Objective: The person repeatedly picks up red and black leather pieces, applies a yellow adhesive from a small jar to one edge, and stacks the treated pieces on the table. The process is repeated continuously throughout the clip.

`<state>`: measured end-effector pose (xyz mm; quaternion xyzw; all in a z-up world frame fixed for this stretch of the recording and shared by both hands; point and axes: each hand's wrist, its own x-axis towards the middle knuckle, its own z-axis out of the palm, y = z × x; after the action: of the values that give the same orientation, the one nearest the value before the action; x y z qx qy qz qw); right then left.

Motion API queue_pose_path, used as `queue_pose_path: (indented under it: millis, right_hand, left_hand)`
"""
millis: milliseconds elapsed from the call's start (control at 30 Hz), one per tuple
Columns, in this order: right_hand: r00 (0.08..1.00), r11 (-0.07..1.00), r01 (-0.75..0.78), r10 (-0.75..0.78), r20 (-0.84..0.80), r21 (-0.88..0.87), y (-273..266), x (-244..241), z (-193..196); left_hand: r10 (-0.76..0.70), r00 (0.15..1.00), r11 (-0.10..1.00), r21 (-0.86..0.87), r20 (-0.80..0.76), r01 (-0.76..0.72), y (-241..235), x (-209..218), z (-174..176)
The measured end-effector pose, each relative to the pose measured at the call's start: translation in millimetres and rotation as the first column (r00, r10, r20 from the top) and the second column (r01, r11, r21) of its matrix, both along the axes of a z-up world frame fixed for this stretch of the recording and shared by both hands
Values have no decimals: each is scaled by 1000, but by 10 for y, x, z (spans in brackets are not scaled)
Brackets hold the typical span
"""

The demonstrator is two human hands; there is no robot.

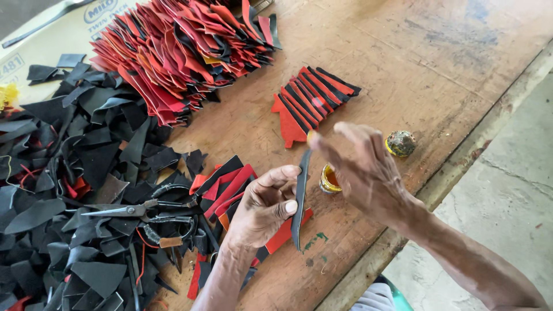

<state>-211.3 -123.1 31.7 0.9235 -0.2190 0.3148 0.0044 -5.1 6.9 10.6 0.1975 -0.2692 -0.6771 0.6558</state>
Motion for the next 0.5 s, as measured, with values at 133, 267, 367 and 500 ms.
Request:
queue_pose_path:
  millis: [133, 267, 367, 500]
  right_hand:
    - [983, 988, -147, 141, 116, 44, -40, -7, 75]
    - [988, 989, -150, 150, 28, 13, 34, -43, 91]
    - [981, 981, -189, 187, 49, 49, 65, -29, 137]
    - [984, 984, -175, 175, 26, 7, 48, -35, 154]
  left_hand:
    - [0, 1000, 1000, -1, -14, 0, -1, 19, 23]
    - [-5, 1000, 1000, -2, -2, 5, 3, 19, 11]
    - [15, 1000, 1000, -7, 3, -15, -7, 27, 20]
    - [1, 1000, 1000, 7, 8, -1, 8, 47, -14]
